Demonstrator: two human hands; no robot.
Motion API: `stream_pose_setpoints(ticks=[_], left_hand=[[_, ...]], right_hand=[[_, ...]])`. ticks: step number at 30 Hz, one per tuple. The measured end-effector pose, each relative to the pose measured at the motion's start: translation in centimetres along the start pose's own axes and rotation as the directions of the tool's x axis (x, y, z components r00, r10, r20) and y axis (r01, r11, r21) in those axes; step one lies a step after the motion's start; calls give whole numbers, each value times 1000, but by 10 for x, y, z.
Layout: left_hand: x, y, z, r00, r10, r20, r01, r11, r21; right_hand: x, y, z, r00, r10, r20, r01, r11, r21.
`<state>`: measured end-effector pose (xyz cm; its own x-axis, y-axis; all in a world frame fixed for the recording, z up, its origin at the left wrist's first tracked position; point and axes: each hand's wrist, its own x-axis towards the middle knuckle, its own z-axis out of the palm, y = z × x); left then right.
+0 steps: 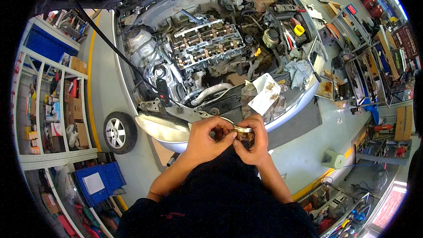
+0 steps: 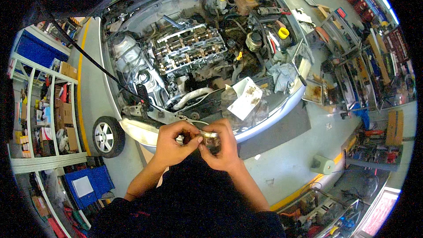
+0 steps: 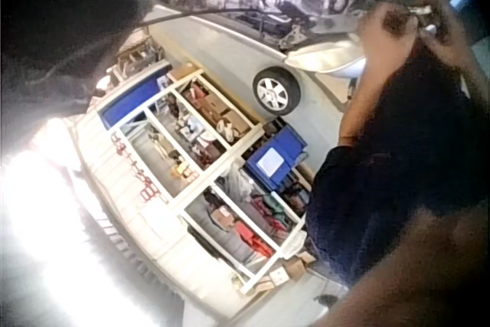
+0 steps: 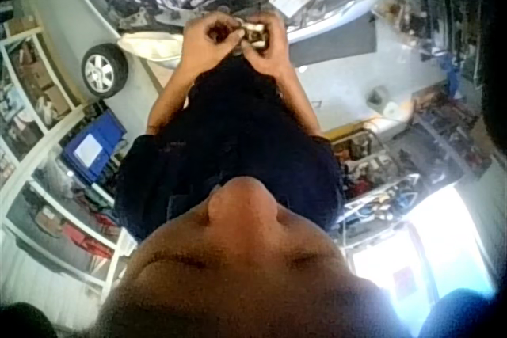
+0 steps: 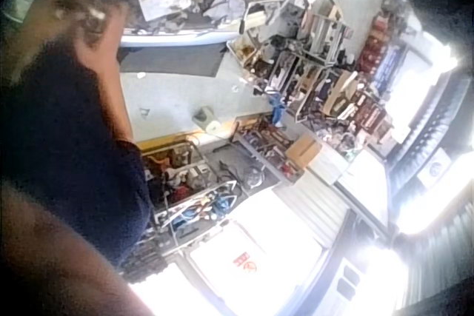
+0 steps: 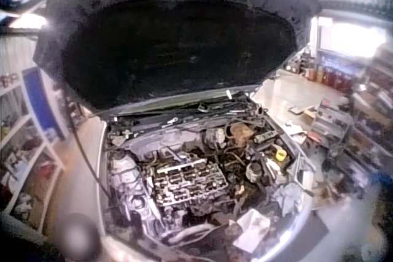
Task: The person cleans a small metallic engine component using a white paper towel and a small metal tool. They repeatedly wipe the part and use the tool to scrape or pick at specific areas while holding it over the open engine bay of a car.
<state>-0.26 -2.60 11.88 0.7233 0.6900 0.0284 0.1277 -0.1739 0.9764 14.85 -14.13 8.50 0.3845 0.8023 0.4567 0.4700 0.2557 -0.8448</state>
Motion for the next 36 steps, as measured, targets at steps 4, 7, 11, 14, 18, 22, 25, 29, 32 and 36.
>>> stream_pose_setpoints(ticks=[4, 7, 11, 14, 18, 22, 25, 29, 32, 36], left_hand=[[-2, 4, 0, 999, 19, -37, -18, 999, 35], [-4, 4, -1, 999, 9, -52, -8, 999, 36], [-5, 4, -1, 999, -20, -41, 21, 1000, 7], [-5, 4, 0, 999, -35, -26, 35, 999, -9], [-5, 6, 1, 1000, 5, -15, -4, 999, 50], [-4, 2, -3, 993, -115, 21, 115, 993, 10], [-9, -12, 6, 993, -115, -4, 115, 990, 77], [-4, -26, 11, 982, -187, 36, 186, 982, 20], [-6, -32, 8, 978, -205, 40, 206, 978, -20], [-6, -41, 8, 970, -241, 34, 243, 967, -76]], right_hand=[[1, 0, 1, 1000, -28, -12, 28, 999, -25], [2, 0, 2, 999, -53, -12, 52, 998, -43], [3, -1, 1, 996, -87, -4, 86, 993, -85], [2, 0, 0, 996, -87, 9, 87, 992, -96], [-2, 4, -1, 996, -91, 24, 94, 987, -133], [-2, 4, 3, 996, -82, 41, 89, 979, -181], [-11, 9, 3, 997, -29, 74, 42, 982, -186], [-12, 13, 10, 999, -13, 38, 24, 958, -287], [-9, 13, 17, 997, -36, 71, 54, 960, -273], [-6, 19, 20, 991, -42, 127, 76, 959, -274]])
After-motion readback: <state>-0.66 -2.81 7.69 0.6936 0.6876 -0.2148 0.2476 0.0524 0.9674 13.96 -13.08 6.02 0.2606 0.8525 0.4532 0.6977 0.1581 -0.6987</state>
